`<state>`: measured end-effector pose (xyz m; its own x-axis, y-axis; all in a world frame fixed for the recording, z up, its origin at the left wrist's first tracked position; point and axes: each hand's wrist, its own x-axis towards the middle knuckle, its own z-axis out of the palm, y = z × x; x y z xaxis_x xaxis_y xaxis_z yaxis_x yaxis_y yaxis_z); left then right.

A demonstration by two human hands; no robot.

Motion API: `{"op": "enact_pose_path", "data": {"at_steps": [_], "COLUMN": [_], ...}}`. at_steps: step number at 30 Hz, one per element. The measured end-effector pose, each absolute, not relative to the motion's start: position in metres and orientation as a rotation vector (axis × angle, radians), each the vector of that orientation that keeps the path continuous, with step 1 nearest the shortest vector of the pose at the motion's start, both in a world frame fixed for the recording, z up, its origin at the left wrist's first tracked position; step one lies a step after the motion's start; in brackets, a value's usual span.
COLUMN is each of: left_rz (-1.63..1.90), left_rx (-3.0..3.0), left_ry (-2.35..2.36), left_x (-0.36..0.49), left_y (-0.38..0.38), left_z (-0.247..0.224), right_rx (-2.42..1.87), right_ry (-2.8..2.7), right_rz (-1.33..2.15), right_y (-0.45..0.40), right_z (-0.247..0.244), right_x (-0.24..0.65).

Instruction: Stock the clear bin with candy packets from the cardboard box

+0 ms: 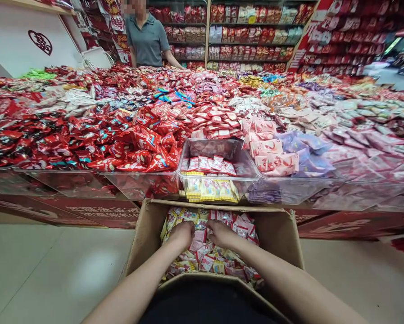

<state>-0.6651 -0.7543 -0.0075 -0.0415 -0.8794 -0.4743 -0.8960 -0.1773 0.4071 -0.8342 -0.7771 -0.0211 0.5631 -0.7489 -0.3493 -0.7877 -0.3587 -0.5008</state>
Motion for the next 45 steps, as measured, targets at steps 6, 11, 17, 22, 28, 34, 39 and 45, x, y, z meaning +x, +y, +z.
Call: {"op": "enact_pose_path", "data": {"at_steps": [6,11,17,22,28,34,39,45], "left_rz": [1.244,1.529,2.082,2.358,2.136,2.976,2.714,3.103], "left_rx": [-2.313,-2.448,-2.290,-2.118,-1.960,-2.153,-2.419,-2.482], "left_ry": [2.138,2.185,2.049,2.374,2.899,1.893,2.093,1.709], "left_x": [-0.672,-0.675,-0.679,-0.678,-0.674,-0.679,-0.683,-0.680], "left_y": [-0.755,-0.752,-0.746,-0.738,-0.732,-0.734,-0.733,-0.737], "left_z": [0.004,0.020,0.030,0.049,0.067,0.065,0.066,0.071], "right_rx": [-1.979,-2.058,-2.183,-1.740,-1.225,-1.259,-1.390,-2.083], "right_ry": [1.135,1.114,1.153,0.871,0.765,0.839,0.939,0.695], "right_rz": [-0.030,-0.098,-0.342,-0.415,-0.554,-0.700,-0.690,-0.718], "right_y": [-0.773,-0.779,-0.778,-0.776,-0.775,-0.770,-0.771,-0.765], "right_z": [-0.016,0.013,0.047,0.073,0.085,0.075,0.077,0.096], "right_x": [-0.829,-0.830,-0.841,-0.852,-0.859,-0.852,-0.852,-0.857]}}
